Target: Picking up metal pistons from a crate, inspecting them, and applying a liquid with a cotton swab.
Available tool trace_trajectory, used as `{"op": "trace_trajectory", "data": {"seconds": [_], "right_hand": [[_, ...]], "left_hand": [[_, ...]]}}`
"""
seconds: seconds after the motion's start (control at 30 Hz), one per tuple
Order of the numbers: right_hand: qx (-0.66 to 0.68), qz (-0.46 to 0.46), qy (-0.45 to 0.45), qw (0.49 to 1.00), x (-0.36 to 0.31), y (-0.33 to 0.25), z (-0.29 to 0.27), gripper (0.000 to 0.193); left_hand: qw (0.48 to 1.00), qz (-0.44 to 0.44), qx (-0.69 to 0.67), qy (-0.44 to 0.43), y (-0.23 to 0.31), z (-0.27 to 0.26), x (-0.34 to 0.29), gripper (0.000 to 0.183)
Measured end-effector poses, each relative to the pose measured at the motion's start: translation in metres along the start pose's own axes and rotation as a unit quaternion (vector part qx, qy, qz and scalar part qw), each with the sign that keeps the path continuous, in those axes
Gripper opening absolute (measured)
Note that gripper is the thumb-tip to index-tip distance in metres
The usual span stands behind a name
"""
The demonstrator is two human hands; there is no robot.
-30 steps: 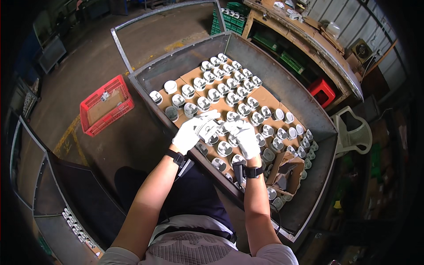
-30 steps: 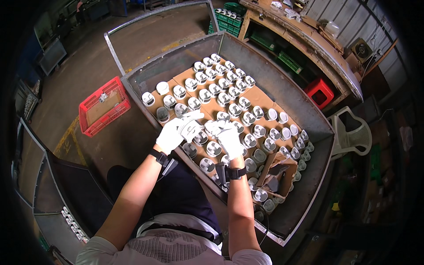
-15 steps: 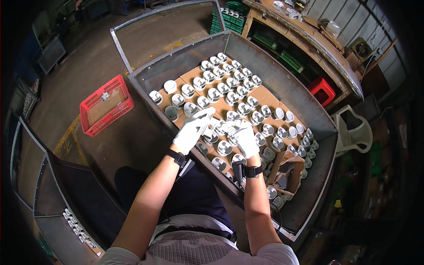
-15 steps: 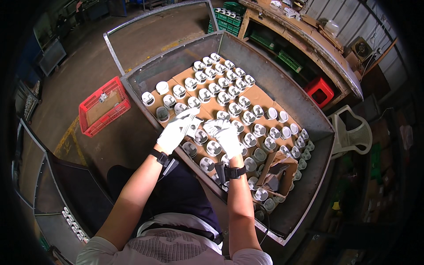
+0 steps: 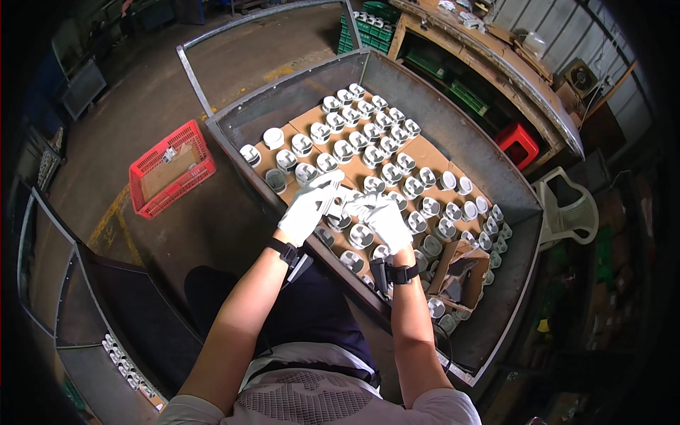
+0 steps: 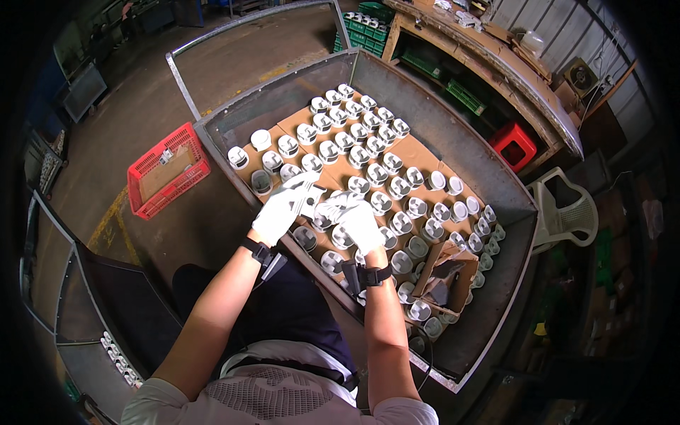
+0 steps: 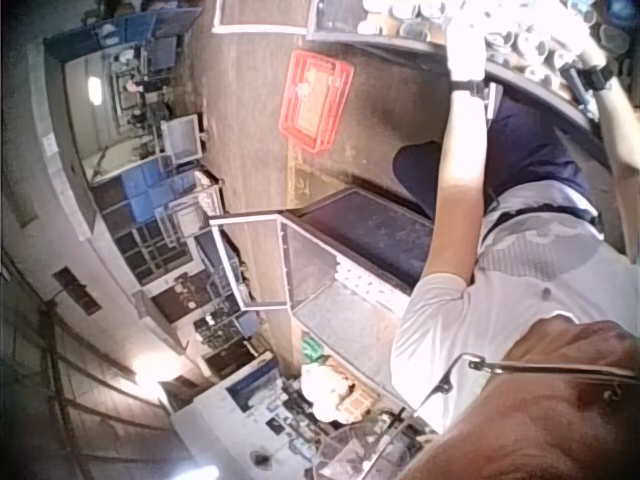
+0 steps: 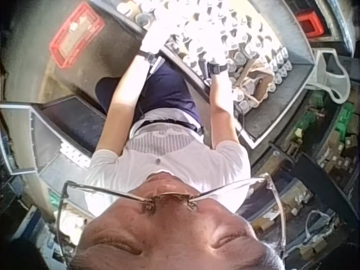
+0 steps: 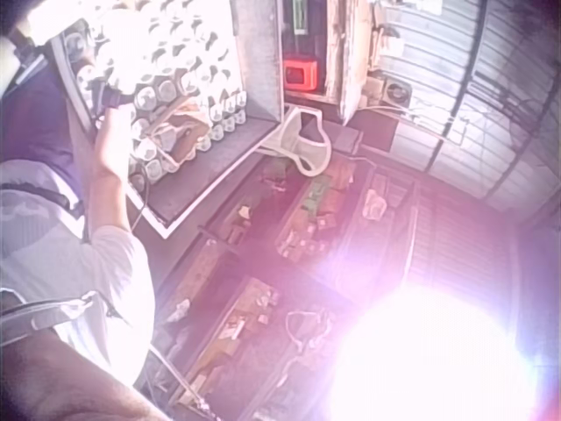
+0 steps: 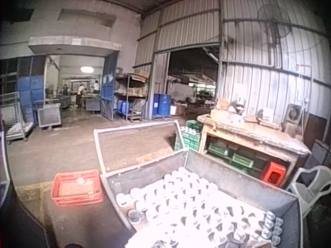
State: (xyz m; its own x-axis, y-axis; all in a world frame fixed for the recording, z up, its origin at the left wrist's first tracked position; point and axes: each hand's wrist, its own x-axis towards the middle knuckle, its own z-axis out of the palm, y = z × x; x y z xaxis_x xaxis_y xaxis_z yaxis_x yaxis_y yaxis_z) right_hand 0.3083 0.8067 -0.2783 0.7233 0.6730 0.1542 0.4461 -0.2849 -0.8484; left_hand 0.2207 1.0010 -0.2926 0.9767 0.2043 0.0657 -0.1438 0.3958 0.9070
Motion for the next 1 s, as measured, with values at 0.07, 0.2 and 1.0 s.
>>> {"op": "trace_trajectory", "data": {"seconds": [0.07, 0.2, 1.0], "right_hand": [[0.000, 0.002, 0.007, 1.000, 0.000, -0.001, 0.001, 0.018], [-0.035, 0.015, 0.053, 0.998, 0.002, -0.013, -0.002, 0.019], [0.178, 0.059, 0.075, 0.979, 0.003, -0.013, 0.001, 0.029]], "left_hand": [[1.000, 0.021, 0.004, -0.015, -0.002, -0.003, 0.000, 0.039], [0.999, 0.037, 0.031, -0.022, 0.001, 0.002, 0.000, 0.041], [0.988, -0.081, -0.125, -0.025, -0.006, -0.015, 0.012, 0.024]]}}
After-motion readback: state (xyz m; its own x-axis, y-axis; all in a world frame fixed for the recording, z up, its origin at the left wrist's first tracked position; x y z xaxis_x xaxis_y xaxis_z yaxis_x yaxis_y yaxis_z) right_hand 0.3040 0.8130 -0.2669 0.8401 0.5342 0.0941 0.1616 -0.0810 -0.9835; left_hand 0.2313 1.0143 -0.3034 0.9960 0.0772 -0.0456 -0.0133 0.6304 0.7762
